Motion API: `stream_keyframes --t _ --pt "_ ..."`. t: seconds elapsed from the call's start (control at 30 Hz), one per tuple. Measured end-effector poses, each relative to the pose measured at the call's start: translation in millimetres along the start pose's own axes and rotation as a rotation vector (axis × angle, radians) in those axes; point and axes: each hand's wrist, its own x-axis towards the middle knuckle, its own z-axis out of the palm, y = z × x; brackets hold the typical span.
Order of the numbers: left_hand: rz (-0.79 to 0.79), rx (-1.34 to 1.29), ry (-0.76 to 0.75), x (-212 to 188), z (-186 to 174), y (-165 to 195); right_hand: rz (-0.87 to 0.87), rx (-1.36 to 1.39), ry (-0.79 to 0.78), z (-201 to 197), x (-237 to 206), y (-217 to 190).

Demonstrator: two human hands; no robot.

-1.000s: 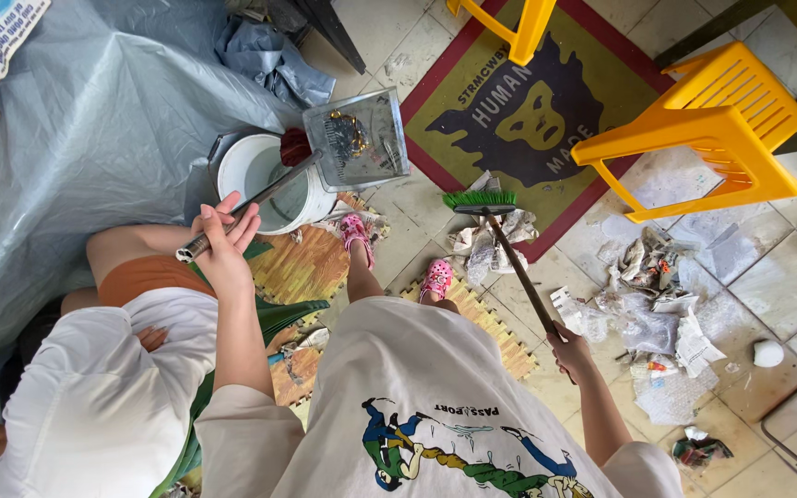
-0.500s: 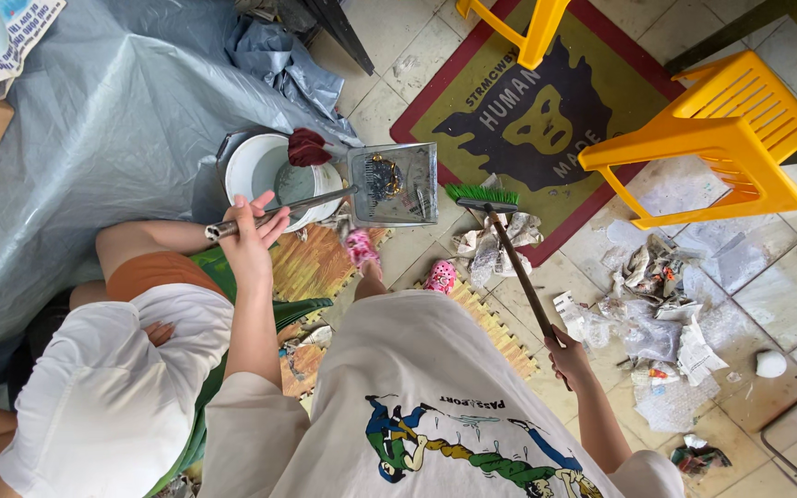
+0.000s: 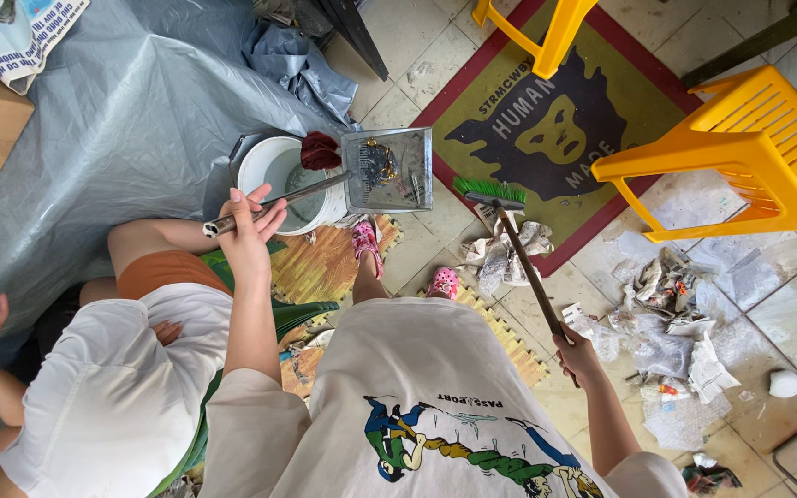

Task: The person sweeps paper scraps and debris across the tiled floor using a push broom, gathering piles into a metal dustpan held in the other hand. They carry the dustpan to an open cardboard box and sweep the collected debris into it, then return to sweep more areas of the floor.

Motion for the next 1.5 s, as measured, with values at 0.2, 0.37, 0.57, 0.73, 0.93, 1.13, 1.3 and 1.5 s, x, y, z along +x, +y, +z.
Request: stream_keyframes --t 0.2,0.37,0.57,0.73,0.93,1.13,1.3,1.5 --pt "0.022 -0.067 0.107 -18.8 -30.5 20.6 -0.141 -0.269 0.018 21.8 20.0 -44.5" --pt "0.034 -0.046 0.185 -24.1 -54.7 30.9 -0.401 -0.795 0.109 69.7 38.0 -61.5" --pt "0.061 0.015 0.182 -14.6 -68.9 38.8 -0.621 -0.948 0.054 149.2 50.7 -83.6" --pt "0.079 0.049 0.162 -8.0 -84.8 44.0 -0.596 -1.189 -0.098 234.4 45.4 -88.2" --pt "0.072 0.075 0.101 1.2 -87.3 26.8 -0.337 -1.452 -0.109 288.1 33.0 -55.1" --pt "0.065 0.100 -0.025 6.8 -95.3 28.6 -0.123 -1.332 0.084 171.0 38.0 -11.6" --pt "0.054 0.046 -0.029 14.6 -94.4 40.8 -0.012 -1.330 0.223 84.4 10.2 12.4" --pt "0.095 -0.015 -0.023 39.2 -103.8 86.3 -0.160 -1.116 0.226 73.4 -31.8 21.2"
